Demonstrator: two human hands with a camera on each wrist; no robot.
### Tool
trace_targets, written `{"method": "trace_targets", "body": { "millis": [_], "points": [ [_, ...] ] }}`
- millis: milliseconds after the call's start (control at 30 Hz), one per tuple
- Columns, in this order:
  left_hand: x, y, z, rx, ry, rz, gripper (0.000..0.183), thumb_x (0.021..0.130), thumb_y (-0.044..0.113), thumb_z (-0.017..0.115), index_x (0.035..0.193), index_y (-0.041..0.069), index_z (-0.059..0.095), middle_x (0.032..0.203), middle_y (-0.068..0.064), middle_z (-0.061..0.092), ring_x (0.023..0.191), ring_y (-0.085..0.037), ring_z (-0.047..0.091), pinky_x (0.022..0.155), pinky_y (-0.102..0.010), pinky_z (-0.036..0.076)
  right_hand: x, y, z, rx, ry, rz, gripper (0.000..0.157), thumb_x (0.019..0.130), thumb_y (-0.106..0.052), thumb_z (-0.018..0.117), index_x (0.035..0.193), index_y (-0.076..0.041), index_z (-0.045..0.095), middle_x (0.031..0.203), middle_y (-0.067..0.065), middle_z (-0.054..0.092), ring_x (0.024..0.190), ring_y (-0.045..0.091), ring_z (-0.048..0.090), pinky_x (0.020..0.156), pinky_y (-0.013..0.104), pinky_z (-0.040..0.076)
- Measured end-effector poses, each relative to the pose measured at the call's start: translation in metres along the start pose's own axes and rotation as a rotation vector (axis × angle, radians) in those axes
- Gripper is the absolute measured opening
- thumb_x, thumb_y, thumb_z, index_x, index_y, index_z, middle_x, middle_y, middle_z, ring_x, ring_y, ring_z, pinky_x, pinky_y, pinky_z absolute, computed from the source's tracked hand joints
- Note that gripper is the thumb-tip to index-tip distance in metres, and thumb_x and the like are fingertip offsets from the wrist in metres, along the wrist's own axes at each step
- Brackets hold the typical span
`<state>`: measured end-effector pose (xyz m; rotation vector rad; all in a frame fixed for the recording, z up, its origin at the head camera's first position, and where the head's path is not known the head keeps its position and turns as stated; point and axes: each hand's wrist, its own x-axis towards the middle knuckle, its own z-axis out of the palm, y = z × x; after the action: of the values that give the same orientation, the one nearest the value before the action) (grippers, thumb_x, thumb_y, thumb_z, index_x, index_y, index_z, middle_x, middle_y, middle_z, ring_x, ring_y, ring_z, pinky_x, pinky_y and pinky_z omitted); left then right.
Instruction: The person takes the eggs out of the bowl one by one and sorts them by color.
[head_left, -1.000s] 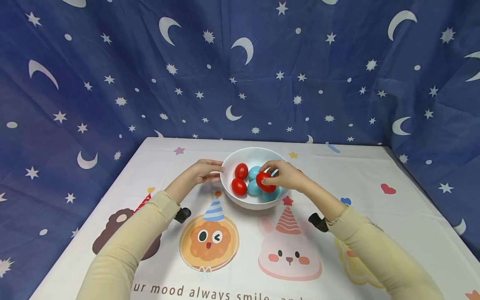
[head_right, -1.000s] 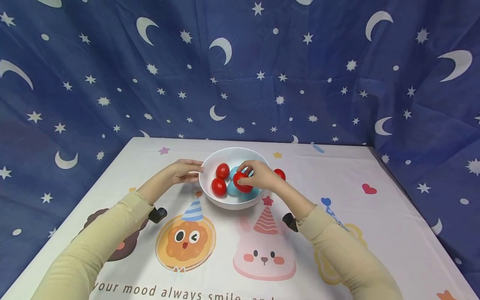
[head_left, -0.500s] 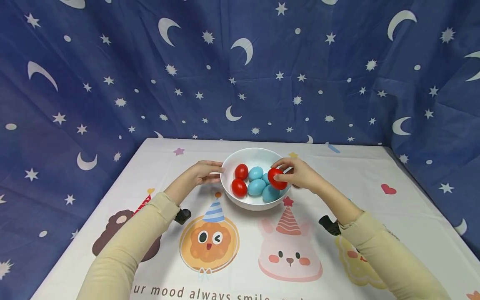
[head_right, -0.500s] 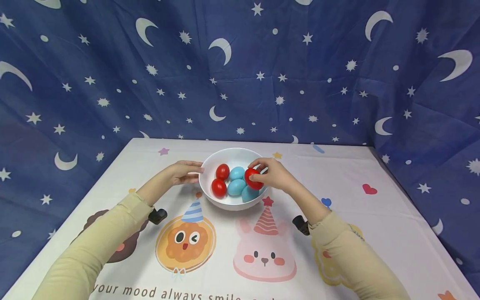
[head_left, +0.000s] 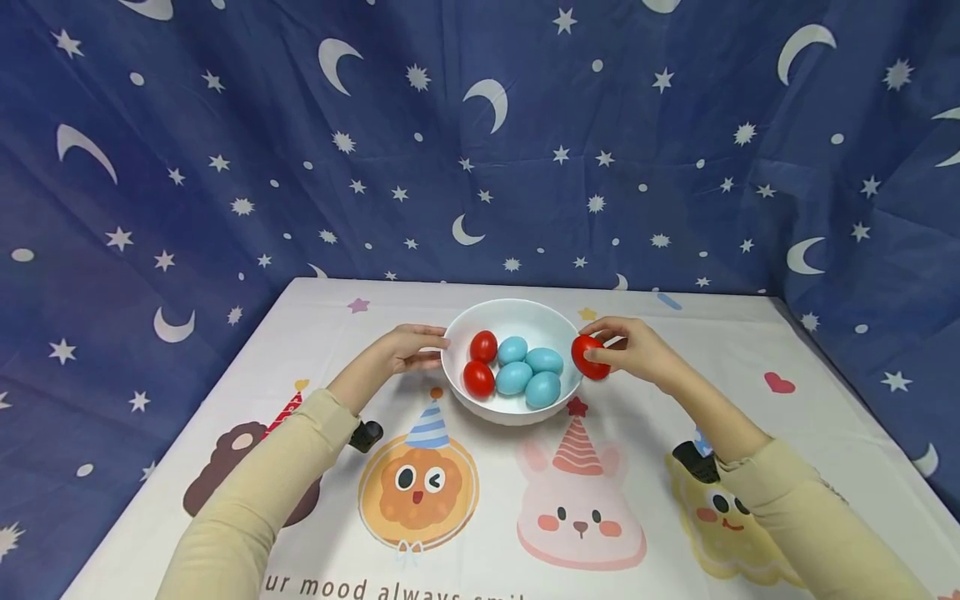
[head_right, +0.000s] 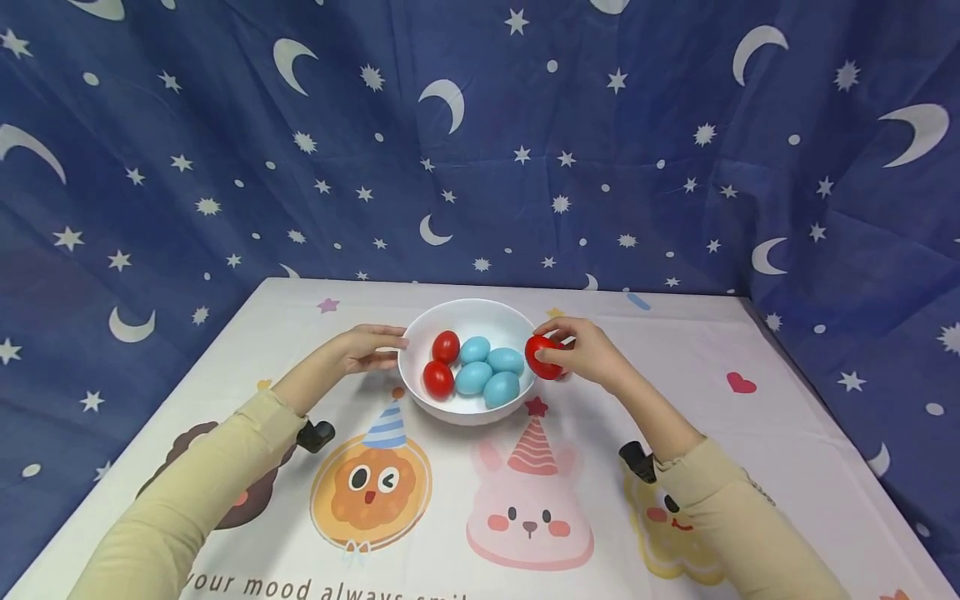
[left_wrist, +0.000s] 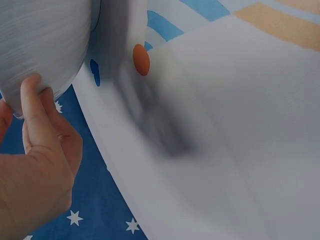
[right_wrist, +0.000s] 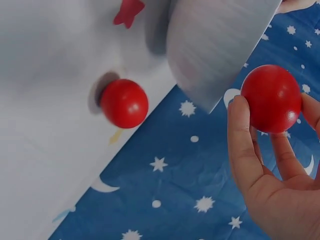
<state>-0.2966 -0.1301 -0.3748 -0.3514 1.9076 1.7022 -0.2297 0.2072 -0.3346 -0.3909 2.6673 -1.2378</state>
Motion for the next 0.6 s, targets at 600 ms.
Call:
{"method": "trace_targets", "body": {
  "millis": [600],
  "points": [
    [0.001,0.000,0.000,-0.013,0.006,0.003,0.050,0.089,0.007,0.063,0.137,0.007,0.048,0.097,-0.005,0.057,0.065,-0.008,0.063,0.061,-0.018,0.060,-0.008,0.025,-0.020,-0.013,0.023,0.065,0.041,0.089,-0.015,0.064,0.124,0.003,0.054,0.115,0.027,0.056,0.091,0.027,0.062,0.077,0.037,0.062]
  ]
}}
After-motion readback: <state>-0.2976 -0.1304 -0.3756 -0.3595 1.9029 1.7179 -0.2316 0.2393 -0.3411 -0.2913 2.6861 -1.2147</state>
